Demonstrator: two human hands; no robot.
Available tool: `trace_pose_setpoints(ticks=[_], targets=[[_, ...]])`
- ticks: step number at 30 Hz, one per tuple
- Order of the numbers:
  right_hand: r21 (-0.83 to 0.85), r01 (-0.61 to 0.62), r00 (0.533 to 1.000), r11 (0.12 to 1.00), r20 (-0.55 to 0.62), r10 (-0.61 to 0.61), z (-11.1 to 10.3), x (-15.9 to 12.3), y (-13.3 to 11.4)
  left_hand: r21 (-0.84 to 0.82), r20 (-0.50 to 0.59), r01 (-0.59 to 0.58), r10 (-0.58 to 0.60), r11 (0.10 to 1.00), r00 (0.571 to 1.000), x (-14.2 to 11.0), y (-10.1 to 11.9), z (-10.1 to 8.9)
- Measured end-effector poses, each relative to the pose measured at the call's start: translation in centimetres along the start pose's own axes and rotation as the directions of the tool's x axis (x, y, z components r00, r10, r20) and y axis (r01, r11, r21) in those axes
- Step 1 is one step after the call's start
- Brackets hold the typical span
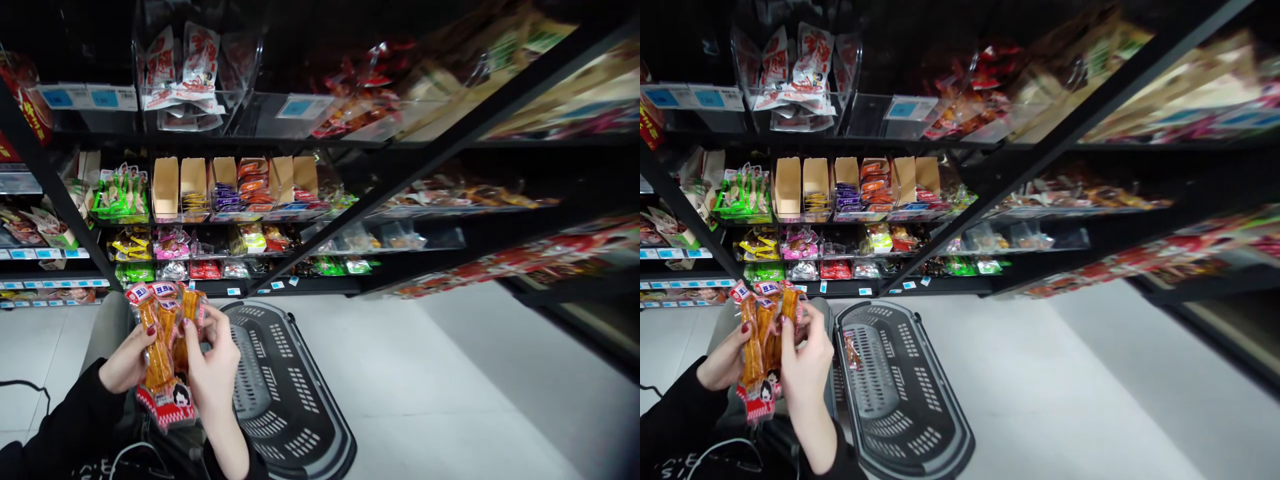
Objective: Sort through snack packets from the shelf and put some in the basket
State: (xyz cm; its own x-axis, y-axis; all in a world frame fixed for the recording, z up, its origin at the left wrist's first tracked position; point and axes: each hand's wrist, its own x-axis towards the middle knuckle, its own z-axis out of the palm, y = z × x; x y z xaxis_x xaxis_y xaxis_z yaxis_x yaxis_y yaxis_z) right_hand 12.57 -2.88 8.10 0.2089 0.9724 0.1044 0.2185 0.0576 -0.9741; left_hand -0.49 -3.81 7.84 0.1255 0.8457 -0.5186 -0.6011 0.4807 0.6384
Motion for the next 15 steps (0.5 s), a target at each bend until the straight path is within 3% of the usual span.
trace_pose_setpoints(ticks=[4,9,13,15], targets=[[-0.093,-0.007,0.998,0.996,0.065,0.013,0.0,0.0,-0.1,0.005,0.05,0.007,-0.007,1.0,0.999,-0.2,0.0,-0.2],[-0.237,0.032,0.993,0.971,0.115,-0.005,-0.4,0.4,0.3,0.031,-0.026,-0.026,0.027,0.999,0.999,0.0,-0.4,-0.8],[-0.168,0.127,0.992,0.977,0.048,-0.121,-1.3,0.6,0.0,0.082,-0.087,-0.089,0.097,0.993,0.991,0.3,-0.3,-0.5],[-0.102,0.151,0.987,0.983,0.071,-0.144,-1.7,0.5,-0.5,0.087,-0.134,-0.1,0.112,0.991,0.985,0.4,0.0,0.0]])
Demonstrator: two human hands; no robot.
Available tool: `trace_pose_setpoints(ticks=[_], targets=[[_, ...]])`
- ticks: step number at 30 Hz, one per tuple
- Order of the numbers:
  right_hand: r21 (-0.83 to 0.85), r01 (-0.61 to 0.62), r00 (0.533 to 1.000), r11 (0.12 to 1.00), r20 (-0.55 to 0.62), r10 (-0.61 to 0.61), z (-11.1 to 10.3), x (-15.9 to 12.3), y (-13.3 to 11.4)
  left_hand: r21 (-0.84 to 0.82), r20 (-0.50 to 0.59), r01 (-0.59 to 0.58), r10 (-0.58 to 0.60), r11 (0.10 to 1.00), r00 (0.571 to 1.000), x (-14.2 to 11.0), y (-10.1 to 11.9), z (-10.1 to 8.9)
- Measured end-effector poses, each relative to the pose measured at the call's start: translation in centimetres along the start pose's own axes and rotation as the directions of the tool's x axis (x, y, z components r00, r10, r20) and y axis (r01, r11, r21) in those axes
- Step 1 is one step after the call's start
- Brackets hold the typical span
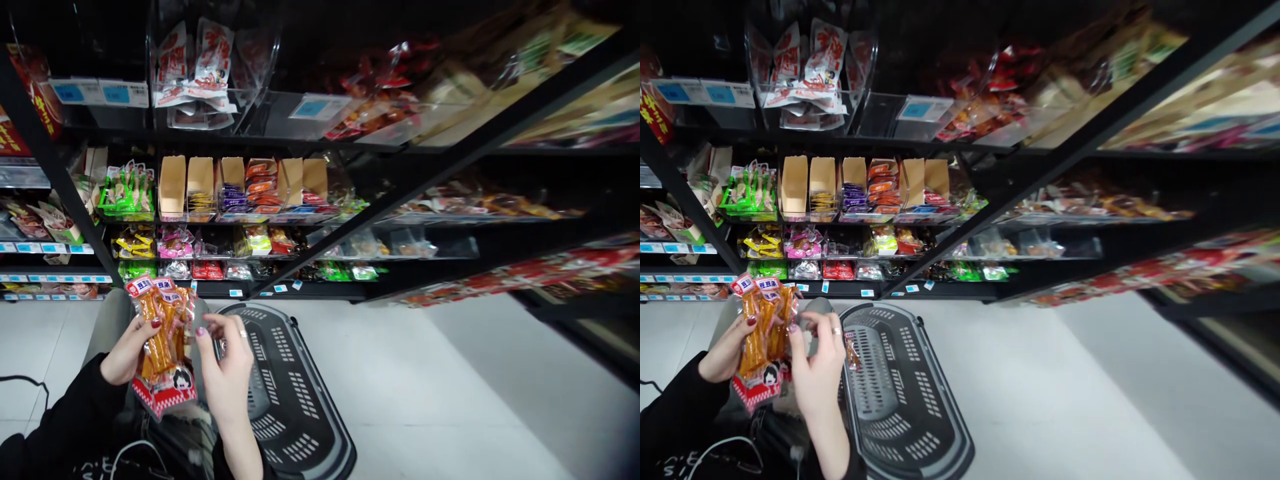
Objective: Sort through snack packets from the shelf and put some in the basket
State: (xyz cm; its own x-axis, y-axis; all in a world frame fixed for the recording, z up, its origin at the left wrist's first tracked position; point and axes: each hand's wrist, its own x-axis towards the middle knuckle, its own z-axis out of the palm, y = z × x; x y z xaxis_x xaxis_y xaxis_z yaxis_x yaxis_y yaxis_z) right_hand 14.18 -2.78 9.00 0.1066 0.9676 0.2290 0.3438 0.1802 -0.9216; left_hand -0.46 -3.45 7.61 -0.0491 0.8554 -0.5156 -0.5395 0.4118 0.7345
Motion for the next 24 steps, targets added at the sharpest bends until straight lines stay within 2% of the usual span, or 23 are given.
trace_pose_setpoints(ticks=[3,6,8,10,13,15,17,20,22,24], targets=[[0.08,-0.03,0.978,0.996,0.208,0.013,-0.3,0.0,-0.8,0.042,-0.078,-0.015,0.018,0.999,0.997,-0.1,0.3,0.7],[0.108,-0.169,0.904,0.98,0.414,0.11,-0.3,0.1,-1.2,0.097,-0.074,-0.064,0.071,0.993,0.995,-0.2,0.4,1.0],[0.104,-0.231,0.863,0.967,0.481,0.155,-0.4,0.1,-1.2,0.15,-0.041,-0.09,0.097,0.985,0.994,-0.2,0.3,1.0],[0.061,-0.195,0.855,0.979,0.5,0.139,-0.2,0.1,-0.9,0.208,0.0,-0.114,0.116,0.972,0.993,0.0,0.3,0.9],[-0.034,-0.052,0.87,0.998,0.49,0.062,0.3,-0.2,-0.2,0.263,0.076,-0.177,0.162,0.948,0.984,0.4,0.2,0.3],[-0.063,-0.025,0.875,0.998,0.482,0.052,0.8,-0.5,0.3,0.27,0.107,-0.217,0.195,0.938,0.975,0.7,0.1,-0.3],[-0.032,-0.082,0.867,0.996,0.491,0.087,1.1,-0.7,0.8,0.26,0.099,-0.235,0.217,0.936,0.971,1.0,-0.1,-0.9],[0.105,-0.236,0.866,0.966,0.473,0.16,1.1,-0.6,1.3,0.226,-0.004,-0.208,0.215,0.952,0.977,1.4,0.1,-1.5],[0.237,-0.314,0.883,0.919,0.428,0.191,0.9,-0.3,1.7,0.192,-0.072,-0.167,0.183,0.967,0.98,1.4,0.5,-1.9],[0.409,-0.393,0.882,0.824,0.422,0.212,0.5,0.0,2.1,0.137,-0.091,-0.132,0.145,0.982,0.985,1.4,1.0,-2.1]])
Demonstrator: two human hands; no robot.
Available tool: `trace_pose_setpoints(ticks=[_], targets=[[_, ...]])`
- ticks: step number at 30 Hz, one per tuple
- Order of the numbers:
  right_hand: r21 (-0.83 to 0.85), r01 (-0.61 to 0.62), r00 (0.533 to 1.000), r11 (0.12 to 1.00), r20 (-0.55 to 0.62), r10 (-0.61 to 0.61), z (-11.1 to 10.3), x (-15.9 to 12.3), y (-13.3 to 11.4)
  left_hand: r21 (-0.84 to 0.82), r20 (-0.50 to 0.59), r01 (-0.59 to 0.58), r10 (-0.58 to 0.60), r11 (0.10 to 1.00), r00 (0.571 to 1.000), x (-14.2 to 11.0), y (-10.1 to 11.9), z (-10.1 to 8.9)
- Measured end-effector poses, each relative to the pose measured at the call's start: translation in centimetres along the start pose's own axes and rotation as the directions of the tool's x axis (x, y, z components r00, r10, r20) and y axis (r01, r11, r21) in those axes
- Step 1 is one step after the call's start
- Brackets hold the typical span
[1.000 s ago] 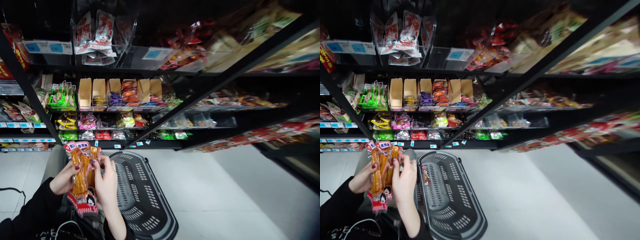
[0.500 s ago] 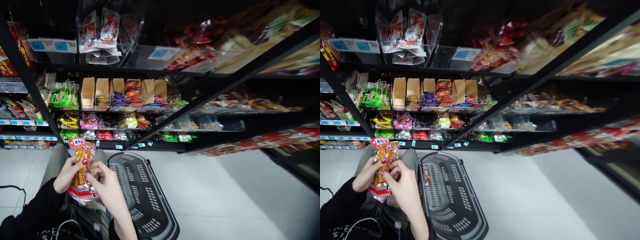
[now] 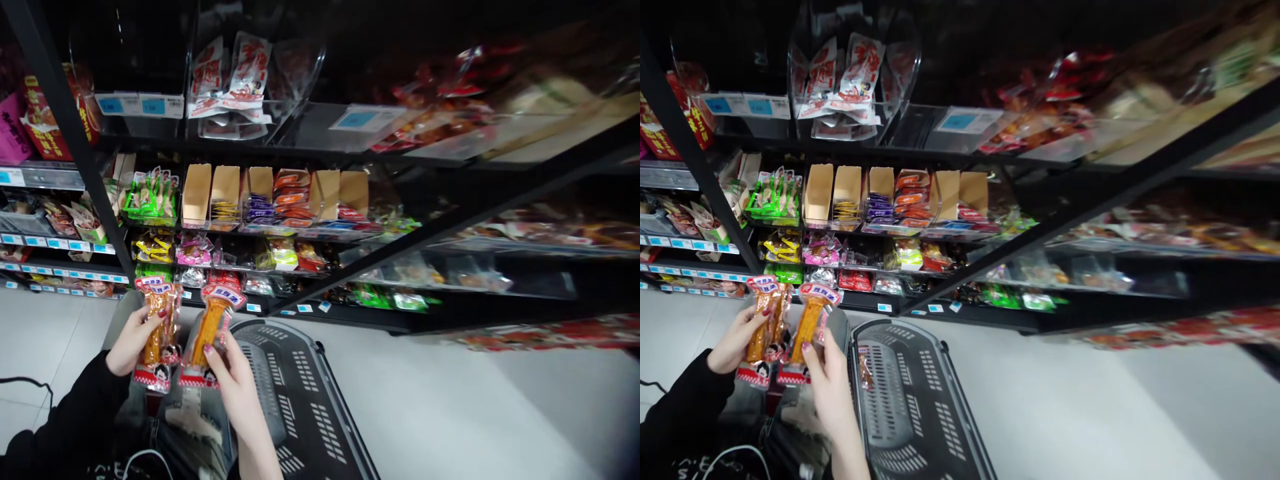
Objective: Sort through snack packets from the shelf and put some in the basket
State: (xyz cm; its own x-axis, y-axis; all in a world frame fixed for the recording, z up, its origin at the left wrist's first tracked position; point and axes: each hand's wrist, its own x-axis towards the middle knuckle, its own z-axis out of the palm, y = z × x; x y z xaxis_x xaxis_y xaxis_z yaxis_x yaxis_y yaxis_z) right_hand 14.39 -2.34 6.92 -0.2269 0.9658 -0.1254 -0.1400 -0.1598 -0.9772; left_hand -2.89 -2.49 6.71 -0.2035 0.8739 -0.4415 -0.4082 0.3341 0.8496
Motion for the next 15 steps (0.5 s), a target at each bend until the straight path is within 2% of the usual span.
trace_pose_setpoints(ticks=[2,4,5,7,8,10,12,13,15], targets=[[0.263,-0.083,0.994,0.961,0.088,0.062,-0.5,0.0,0.3,-0.05,0.004,0.016,-0.015,0.999,1.0,0.0,0.4,-0.3],[0.495,-0.172,0.978,0.852,0.192,0.086,-0.9,-0.1,0.8,-0.072,0.004,0.02,-0.019,0.997,1.0,0.0,0.6,-0.6],[0.579,-0.181,0.976,0.795,0.207,0.072,-1.0,-0.2,1.2,-0.078,0.001,0.027,-0.027,0.997,1.0,0.0,0.6,-0.7],[0.675,-0.113,0.99,0.729,0.135,0.029,-1.0,-0.2,1.7,-0.088,-0.001,0.052,-0.052,0.995,0.999,-0.2,0.6,-0.9],[0.675,-0.075,0.996,0.734,0.086,0.023,-1.0,-0.2,1.9,-0.098,0.004,0.062,-0.062,0.993,0.998,-0.2,0.5,-0.9],[0.562,-0.019,0.999,0.827,-0.025,0.04,-0.9,0.0,1.9,-0.135,0.032,0.073,-0.07,0.988,0.997,-0.5,0.4,-1.0],[0.288,0.043,0.981,0.957,-0.195,0.014,-0.9,0.2,1.7,-0.19,0.069,0.074,-0.062,0.979,0.996,-0.8,0.5,-0.9],[0.109,0.063,0.96,0.992,-0.28,-0.03,-1.0,0.3,1.5,-0.22,0.083,0.082,-0.065,0.972,0.994,-0.9,0.5,-0.8],[-0.215,0.052,0.919,0.975,-0.372,-0.131,-1.0,0.2,1.1,-0.27,0.105,0.116,-0.09,0.956,0.99,-1.2,0.6,-0.6]])
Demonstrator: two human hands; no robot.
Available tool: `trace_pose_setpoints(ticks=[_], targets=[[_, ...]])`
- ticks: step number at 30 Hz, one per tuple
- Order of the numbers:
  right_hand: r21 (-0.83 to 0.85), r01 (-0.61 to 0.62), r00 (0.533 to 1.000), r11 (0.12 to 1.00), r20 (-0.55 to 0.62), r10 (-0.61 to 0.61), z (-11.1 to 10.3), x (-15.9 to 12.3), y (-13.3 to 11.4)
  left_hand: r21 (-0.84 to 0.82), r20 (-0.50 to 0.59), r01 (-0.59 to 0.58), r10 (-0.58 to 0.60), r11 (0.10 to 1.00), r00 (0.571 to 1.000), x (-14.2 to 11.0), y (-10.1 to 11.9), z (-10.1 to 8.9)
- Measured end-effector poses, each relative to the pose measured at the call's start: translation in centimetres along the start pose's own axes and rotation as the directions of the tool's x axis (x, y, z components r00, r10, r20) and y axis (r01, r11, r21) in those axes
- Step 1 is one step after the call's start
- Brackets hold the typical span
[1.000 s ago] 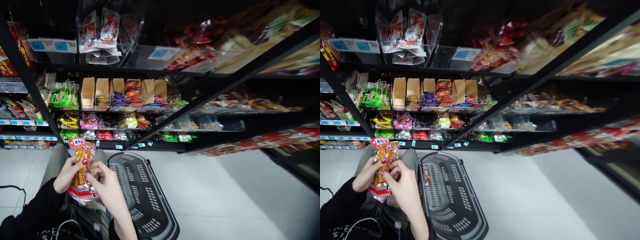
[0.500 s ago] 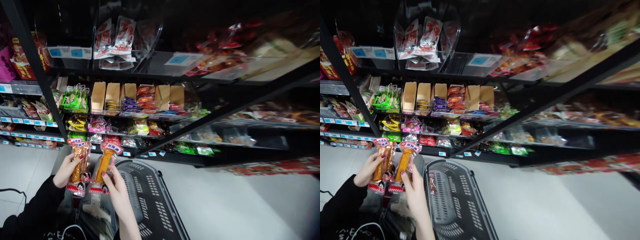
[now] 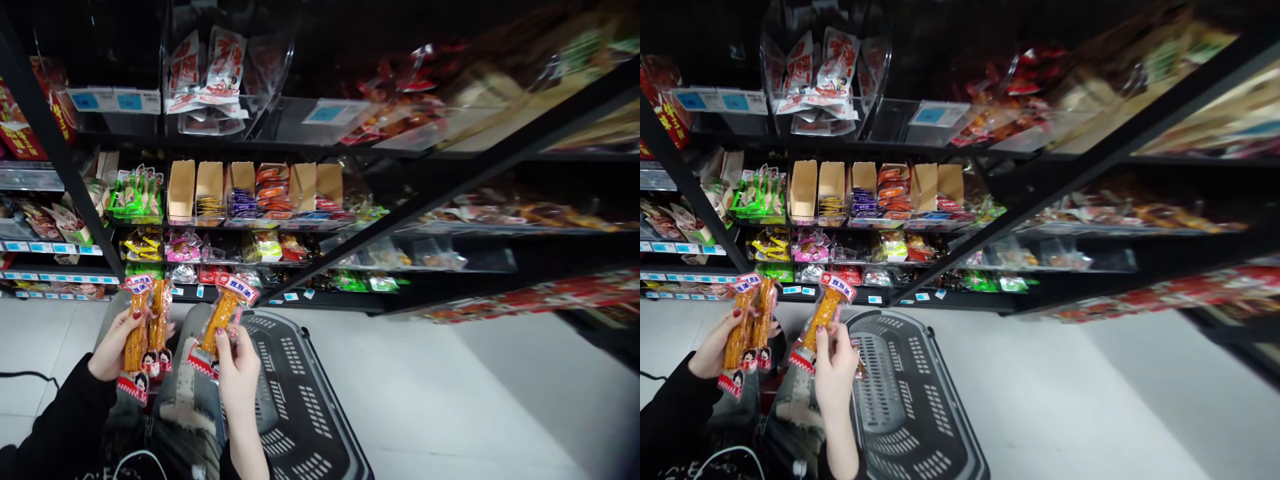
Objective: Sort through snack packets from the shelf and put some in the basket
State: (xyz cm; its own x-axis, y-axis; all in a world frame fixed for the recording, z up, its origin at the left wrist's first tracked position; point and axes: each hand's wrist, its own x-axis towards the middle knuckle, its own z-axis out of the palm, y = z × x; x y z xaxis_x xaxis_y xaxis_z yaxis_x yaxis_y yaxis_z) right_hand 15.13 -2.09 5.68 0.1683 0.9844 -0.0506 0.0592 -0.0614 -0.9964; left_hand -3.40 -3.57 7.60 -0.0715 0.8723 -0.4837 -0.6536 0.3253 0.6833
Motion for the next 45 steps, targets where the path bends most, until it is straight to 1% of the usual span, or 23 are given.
trace_pose_setpoints(ticks=[1,3,8,10,12,14,16,19,20,22,25,27,29,31,32,33,35,38,39,41,42,43,45], targets=[[-0.116,0.025,1.0,0.993,-0.001,-0.026,0.0,-0.1,-0.2,-0.019,0.008,0.022,-0.021,1.0,1.0,-0.1,0.0,0.2],[-0.254,0.048,0.998,0.966,0.05,-0.037,0.2,-0.5,-0.7,-0.037,0.018,0.052,-0.051,0.998,0.999,-0.3,-0.2,0.7],[-0.335,0.11,0.984,0.936,0.171,-0.054,1.6,-1.8,-1.1,0.059,-0.026,-0.037,0.038,0.998,0.999,-0.4,-1.2,1.6],[-0.352,0.141,0.977,0.925,0.203,-0.071,2.0,-2.0,-1.0,0.136,0.018,-0.056,0.054,0.989,0.998,-0.3,-1.3,1.6],[-0.387,0.191,0.965,0.902,0.242,-0.1,2.1,-2.0,-0.8,0.215,0.095,-0.06,0.04,0.975,0.995,-0.2,-1.3,1.5],[-0.455,0.272,0.942,0.848,0.306,-0.138,2.0,-1.8,-0.6,0.276,0.164,-0.059,0.013,0.959,0.986,-0.1,-1.2,1.3],[-0.532,0.372,0.903,0.761,0.397,-0.165,1.9,-1.5,-0.5,0.3,0.21,-0.053,-0.012,0.952,0.978,0.0,-1.1,1.2],[-0.604,0.499,0.846,0.621,0.496,-0.198,1.5,-1.0,-0.5,0.285,0.217,-0.04,-0.024,0.958,0.976,0.1,-1.3,1.4],[-0.62,0.521,0.839,0.587,0.498,-0.219,1.4,-0.9,-0.5,0.277,0.201,-0.039,-0.018,0.96,0.979,0.1,-1.4,1.6],[-0.642,0.515,0.856,0.568,0.424,-0.297,1.2,-0.9,-0.7,0.271,0.162,-0.045,0.0,0.962,0.987,0.1,-1.5,1.9],[-0.572,0.492,0.868,0.656,0.262,-0.423,1.2,-1.4,-1.1,0.284,0.137,-0.072,0.034,0.956,0.99,0.4,-1.8,2.2],[-0.484,0.497,0.868,0.72,0.266,-0.42,1.5,-1.9,-1.5,0.327,0.132,-0.119,0.079,0.938,0.988,0.7,-2.2,2.1],[-0.467,0.449,0.89,0.762,0.309,-0.334,2.0,-2.2,-1.8,0.384,0.04,-0.155,0.151,0.91,0.988,0.9,-2.8,1.6],[-0.481,0.349,0.927,0.804,0.3,-0.224,2.7,-2.3,-1.9,0.433,-0.099,-0.158,0.221,0.887,0.97,1.1,-3.4,0.9],[-0.463,0.299,0.941,0.834,0.289,-0.177,2.9,-2.3,-1.8,0.451,-0.133,-0.166,0.25,0.877,0.959,1.1,-3.7,0.6],[-0.42,0.253,0.949,0.871,0.284,-0.139,3.1,-2.2,-1.7,0.468,-0.126,-0.182,0.269,0.865,0.955,1.1,-3.8,0.4],[-0.272,0.176,0.956,0.946,0.277,-0.098,3.3,-2.1,-1.2,0.506,-0.02,-0.231,0.28,0.831,0.96,1.0,-3.8,0.3],[0.026,0.039,0.972,0.999,0.231,-0.044,2.8,-1.8,-0.4,0.628,0.082,-0.315,0.341,0.712,0.936,1.0,-2.8,0.5],[0.135,-0.019,0.977,0.991,0.213,-0.01,2.4,-1.6,-0.2,0.675,0.099,-0.334,0.368,0.658,0.924,1.0,-2.3,0.6],[0.343,-0.142,0.977,0.929,0.198,0.076,1.4,-1.2,0.1,0.732,0.125,-0.351,0.391,0.584,0.912,1.2,-1.6,0.4],[0.438,-0.202,0.97,0.876,0.21,0.118,0.8,-0.9,0.2,0.733,0.127,-0.347,0.383,0.585,0.915,1.3,-1.4,0.2],[0.526,-0.263,0.957,0.809,0.249,0.149,0.1,-0.6,0.3,0.714,0.12,-0.335,0.364,0.615,0.924,1.4,-1.2,0.0],[0.67,-0.4,0.905,0.625,0.396,0.155,-1.1,-0.1,0.6,0.629,0.116,-0.302,0.298,0.717,0.948,1.5,-1.1,-0.4]])
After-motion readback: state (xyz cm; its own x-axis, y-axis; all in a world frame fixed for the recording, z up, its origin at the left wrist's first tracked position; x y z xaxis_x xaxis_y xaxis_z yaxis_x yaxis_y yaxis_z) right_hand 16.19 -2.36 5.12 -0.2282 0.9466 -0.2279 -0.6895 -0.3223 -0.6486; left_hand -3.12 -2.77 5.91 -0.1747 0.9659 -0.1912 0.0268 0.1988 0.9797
